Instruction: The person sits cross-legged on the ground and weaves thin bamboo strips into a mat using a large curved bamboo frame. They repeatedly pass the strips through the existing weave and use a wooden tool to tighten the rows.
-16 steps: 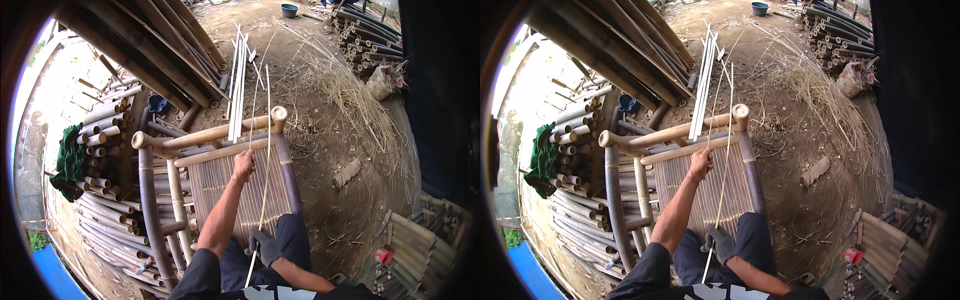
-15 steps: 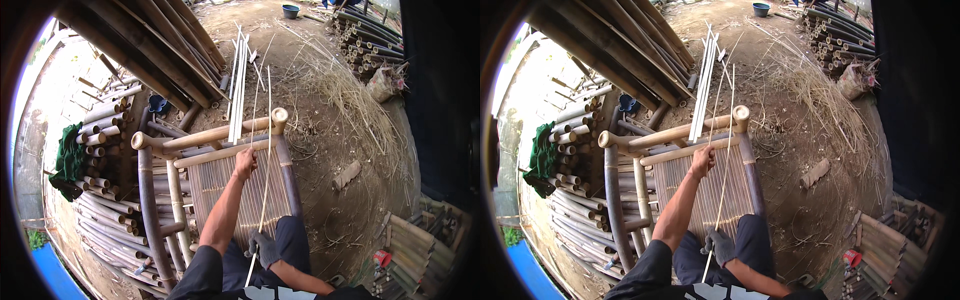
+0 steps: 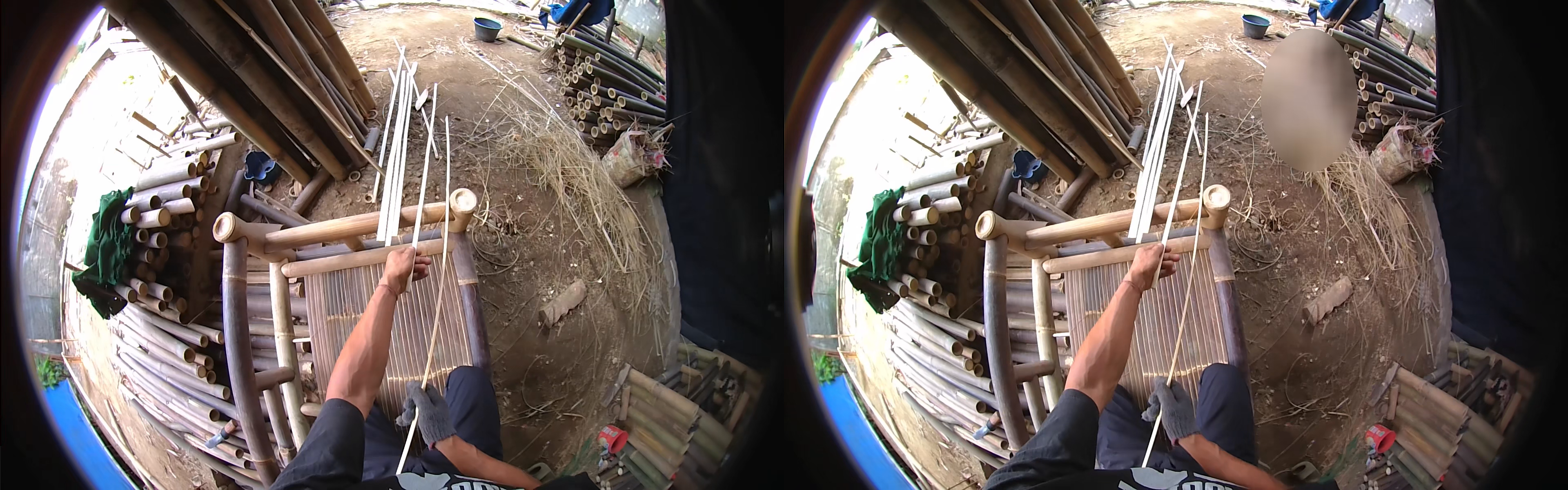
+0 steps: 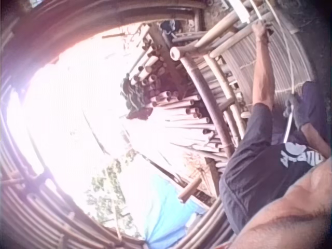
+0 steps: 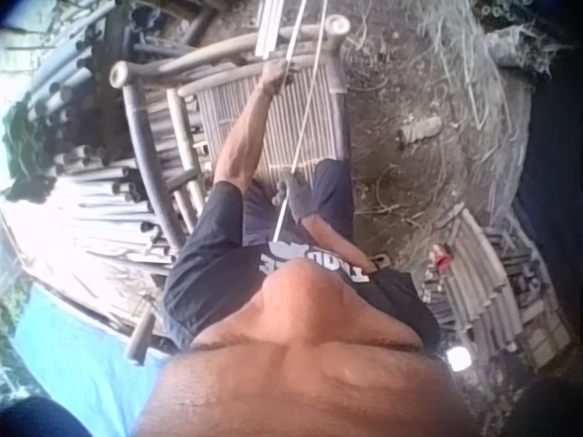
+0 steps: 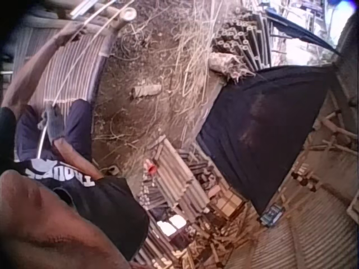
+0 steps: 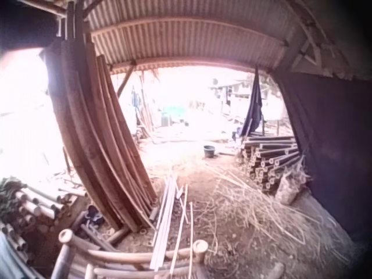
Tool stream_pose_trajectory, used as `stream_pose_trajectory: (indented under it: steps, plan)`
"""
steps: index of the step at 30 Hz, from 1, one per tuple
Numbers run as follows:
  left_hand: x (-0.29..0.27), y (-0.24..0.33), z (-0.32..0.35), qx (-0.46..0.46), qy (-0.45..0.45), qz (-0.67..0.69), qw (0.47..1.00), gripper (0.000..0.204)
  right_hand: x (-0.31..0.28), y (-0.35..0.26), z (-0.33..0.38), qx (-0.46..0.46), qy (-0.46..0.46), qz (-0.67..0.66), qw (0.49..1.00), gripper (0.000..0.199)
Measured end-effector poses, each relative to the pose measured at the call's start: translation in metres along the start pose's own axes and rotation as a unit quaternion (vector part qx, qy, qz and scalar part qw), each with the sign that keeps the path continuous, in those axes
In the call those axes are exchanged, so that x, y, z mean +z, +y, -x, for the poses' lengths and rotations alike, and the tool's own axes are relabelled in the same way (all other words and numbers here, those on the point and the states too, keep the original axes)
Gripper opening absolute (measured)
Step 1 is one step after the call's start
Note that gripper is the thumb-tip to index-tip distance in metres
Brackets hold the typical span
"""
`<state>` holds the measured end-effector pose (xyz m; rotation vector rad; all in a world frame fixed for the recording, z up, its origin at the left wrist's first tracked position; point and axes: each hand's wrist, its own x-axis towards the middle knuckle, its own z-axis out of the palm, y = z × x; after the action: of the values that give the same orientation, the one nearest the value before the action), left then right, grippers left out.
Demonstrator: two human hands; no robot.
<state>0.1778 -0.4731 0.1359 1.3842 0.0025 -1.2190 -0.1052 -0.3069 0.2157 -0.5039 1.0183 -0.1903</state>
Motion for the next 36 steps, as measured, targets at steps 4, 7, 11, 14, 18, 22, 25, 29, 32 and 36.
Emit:
stream_pose_trajectory:
  steps: [4, 7, 11, 14, 18, 22, 25, 29, 32, 36]
  plan:
    - [-0.012, 0.004, 0.032, 0.097, 0.115, -0.374, 0.915, 0.044, 0.004, -0.003, -0.002, -0.079, 0.038, 0.059, 0.994, 0.022]
    - [-0.025, -0.022, 0.135, 0.164, 0.191, -0.362, 0.897, 0.063, 0.018, -0.008, -0.009, -0.139, 0.093, 0.159, 0.973, 0.024]
    - [-0.036, -0.079, 0.346, 0.056, 0.045, -0.332, 0.941, 0.053, 0.047, -0.007, -0.013, -0.283, 0.081, 0.172, 0.94, 0.026]
    - [-0.034, -0.115, 0.471, 0.011, 0.182, -0.409, 0.894, 0.034, 0.064, -0.002, 0.004, -0.289, 0.051, 0.175, 0.94, 0.02]
    - [-0.054, -0.166, 0.569, 0.111, 0.3, -0.376, 0.87, 0.024, 0.081, 0.001, 0.07, -0.302, -0.126, 0.134, 0.935, 0.021]
    - [-0.069, -0.26, 0.648, 0.224, 0.372, -0.363, 0.824, 0.023, 0.104, -0.034, 0.12, -0.298, -0.223, 0.201, 0.906, 0.025]
    - [-0.082, -0.332, 0.699, 0.207, 0.442, -0.356, 0.797, 0.022, 0.126, -0.055, 0.125, -0.285, -0.288, 0.236, 0.883, 0.017]
    - [-0.105, -0.406, 0.748, 0.075, 0.557, -0.43, 0.707, 0.028, 0.191, -0.052, 0.105, -0.28, -0.323, 0.243, 0.871, 0.016]
    - [-0.126, -0.442, 0.767, 0.038, 0.678, -0.398, 0.616, 0.032, 0.241, -0.034, 0.109, -0.282, -0.405, 0.282, 0.822, 0.018]
    - [-0.169, -0.476, 0.774, 0.062, 0.695, -0.401, 0.593, 0.024, 0.291, 0.004, 0.109, -0.247, -0.468, 0.33, 0.781, 0.016]
